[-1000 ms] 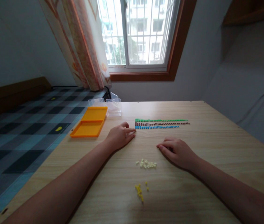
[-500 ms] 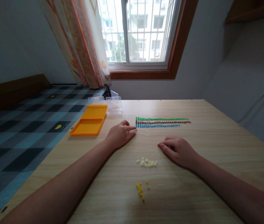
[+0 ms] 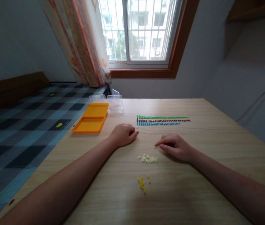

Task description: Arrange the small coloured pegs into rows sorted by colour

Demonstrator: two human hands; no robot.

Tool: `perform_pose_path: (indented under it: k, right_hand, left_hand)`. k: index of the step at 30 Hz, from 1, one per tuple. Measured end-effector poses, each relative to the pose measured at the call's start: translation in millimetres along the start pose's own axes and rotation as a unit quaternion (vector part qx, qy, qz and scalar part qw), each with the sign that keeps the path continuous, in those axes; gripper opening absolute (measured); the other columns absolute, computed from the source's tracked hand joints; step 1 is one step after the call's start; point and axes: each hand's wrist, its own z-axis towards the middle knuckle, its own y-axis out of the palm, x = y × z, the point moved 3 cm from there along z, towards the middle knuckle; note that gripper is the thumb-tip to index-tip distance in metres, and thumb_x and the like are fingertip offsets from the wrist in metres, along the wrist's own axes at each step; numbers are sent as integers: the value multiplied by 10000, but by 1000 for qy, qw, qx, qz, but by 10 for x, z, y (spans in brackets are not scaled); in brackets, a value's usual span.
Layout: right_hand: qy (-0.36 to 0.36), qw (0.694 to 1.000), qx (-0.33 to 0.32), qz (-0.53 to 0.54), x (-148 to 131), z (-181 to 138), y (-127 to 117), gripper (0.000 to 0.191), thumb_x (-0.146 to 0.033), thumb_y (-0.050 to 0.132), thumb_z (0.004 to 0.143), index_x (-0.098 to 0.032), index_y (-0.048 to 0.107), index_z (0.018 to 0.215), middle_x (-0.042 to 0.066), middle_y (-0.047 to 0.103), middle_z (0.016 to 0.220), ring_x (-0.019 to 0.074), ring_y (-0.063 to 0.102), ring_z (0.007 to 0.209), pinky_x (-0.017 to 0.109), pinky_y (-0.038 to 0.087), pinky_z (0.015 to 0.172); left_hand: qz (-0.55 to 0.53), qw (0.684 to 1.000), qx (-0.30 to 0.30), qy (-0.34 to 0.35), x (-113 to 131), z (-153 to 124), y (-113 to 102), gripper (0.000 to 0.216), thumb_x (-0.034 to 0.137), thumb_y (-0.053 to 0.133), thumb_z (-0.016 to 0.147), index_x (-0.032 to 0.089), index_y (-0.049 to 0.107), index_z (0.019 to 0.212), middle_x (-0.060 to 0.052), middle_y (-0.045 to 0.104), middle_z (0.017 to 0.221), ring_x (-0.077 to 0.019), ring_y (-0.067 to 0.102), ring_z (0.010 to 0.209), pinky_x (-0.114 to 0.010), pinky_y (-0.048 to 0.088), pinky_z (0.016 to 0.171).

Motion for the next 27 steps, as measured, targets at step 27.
perform_pose_path:
  k: [27]
  right_hand:
    - [29, 977, -199, -68, -203, 598, 268, 161, -363, 751, 769, -206, 749, 803, -44, 568, 588, 91, 475, 529, 213, 309, 500]
  left_hand:
    - [27, 998, -34, -44, 60, 71, 53, 426, 541, 495, 906, 206, 642, 689, -38, 676, 729, -182, 582, 671, -295, 294, 563]
